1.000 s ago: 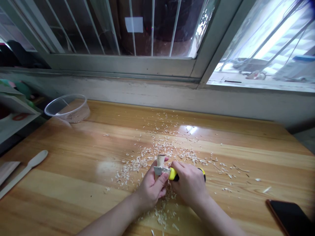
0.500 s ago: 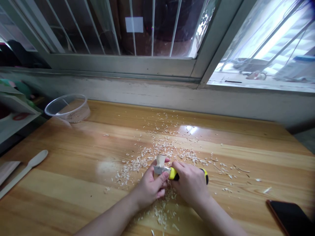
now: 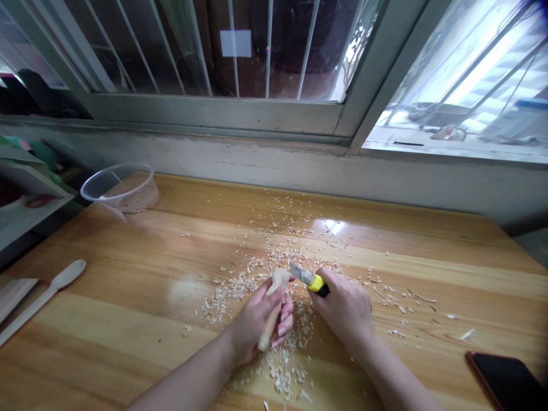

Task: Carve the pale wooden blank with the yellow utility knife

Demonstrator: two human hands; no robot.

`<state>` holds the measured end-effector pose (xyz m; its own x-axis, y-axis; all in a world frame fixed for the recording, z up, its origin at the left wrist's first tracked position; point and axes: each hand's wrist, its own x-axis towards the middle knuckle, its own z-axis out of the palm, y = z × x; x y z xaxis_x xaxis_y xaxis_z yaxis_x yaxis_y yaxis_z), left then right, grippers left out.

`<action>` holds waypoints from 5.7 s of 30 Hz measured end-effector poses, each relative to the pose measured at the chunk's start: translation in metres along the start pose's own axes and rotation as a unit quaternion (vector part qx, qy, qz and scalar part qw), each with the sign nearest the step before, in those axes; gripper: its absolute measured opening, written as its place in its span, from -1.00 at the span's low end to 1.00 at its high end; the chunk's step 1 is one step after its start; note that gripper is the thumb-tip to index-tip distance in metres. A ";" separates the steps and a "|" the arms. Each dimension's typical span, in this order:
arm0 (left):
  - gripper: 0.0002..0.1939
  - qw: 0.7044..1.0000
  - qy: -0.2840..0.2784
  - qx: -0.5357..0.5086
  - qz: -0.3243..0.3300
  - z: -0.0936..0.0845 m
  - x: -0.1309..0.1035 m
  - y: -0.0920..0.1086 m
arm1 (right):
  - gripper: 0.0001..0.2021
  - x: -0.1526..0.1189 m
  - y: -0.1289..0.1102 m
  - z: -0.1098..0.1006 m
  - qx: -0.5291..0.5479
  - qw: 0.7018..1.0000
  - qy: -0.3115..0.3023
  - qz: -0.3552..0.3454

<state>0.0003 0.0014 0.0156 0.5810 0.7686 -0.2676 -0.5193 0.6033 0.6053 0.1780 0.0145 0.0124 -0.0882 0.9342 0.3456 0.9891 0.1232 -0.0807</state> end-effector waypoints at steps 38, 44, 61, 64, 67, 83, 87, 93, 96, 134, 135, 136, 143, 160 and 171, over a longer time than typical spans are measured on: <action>-0.59 0.999 0.011 -0.036 0.004 -0.018 0.004 0.023 | -0.77 0.013 -0.023 -0.028 0.479 0.845 -0.114 0.211; -0.72 0.995 0.070 0.018 0.074 -0.011 0.009 0.001 | -0.78 -0.007 -0.044 -0.029 0.383 0.907 -0.119 0.132; -0.63 0.990 0.081 0.084 0.084 -0.028 0.009 0.012 | -0.92 -0.006 -0.007 -0.001 0.119 0.991 0.059 -0.016; -0.73 0.992 0.062 0.075 0.081 -0.025 0.007 0.015 | -0.94 -0.007 -0.008 -0.002 0.121 0.991 0.056 -0.030; -0.74 0.992 0.062 0.075 0.083 -0.021 0.006 0.017 | -0.93 -0.006 -0.008 -0.003 0.136 0.988 0.060 -0.046; -0.64 0.990 0.053 0.106 0.074 -0.017 0.003 0.016 | -0.76 -0.004 -0.009 -0.002 0.101 0.990 0.022 -0.093; -0.55 0.974 0.079 0.191 0.087 -0.016 0.002 0.017 | -0.81 -0.007 -0.011 -0.002 0.096 0.989 -0.051 -0.097; -0.54 0.967 0.088 0.224 0.085 -0.020 0.000 0.017 | -0.78 -0.010 -0.013 -0.006 0.079 0.983 -0.117 -0.113; -0.49 0.968 0.077 0.225 0.084 -0.017 -0.001 0.018 | -0.76 -0.009 -0.013 -0.008 0.077 0.983 -0.122 -0.111; -0.48 0.960 0.122 0.229 0.110 -0.004 -0.007 0.007 | -0.78 -0.016 -0.023 -0.005 0.096 0.990 -0.045 -0.090; -0.47 0.961 0.121 0.226 0.106 -0.003 -0.007 0.007 | -0.77 -0.016 -0.024 -0.005 0.095 0.991 -0.039 -0.089; -0.45 0.962 0.119 0.223 0.101 -0.003 -0.007 0.007 | -0.77 -0.016 -0.024 -0.006 0.095 0.991 -0.035 -0.088; -0.49 0.970 0.057 0.197 0.128 -0.006 -0.008 0.005 | -0.85 -0.012 -0.020 -0.006 0.106 0.988 -0.065 -0.092; -0.51 0.967 0.091 0.194 0.138 -0.001 -0.008 0.002 | -0.85 -0.010 -0.023 -0.008 0.116 0.989 -0.057 -0.078; -0.49 0.965 0.082 0.215 0.122 -0.003 -0.009 0.002 | -0.83 -0.008 -0.019 -0.010 0.122 0.985 -0.087 -0.083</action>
<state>-0.0082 -0.0035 0.0170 0.3491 0.9213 -0.1715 -0.2986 0.2828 0.9115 0.1612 0.0010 0.0203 -0.2854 0.9353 0.2090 0.9036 0.3353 -0.2666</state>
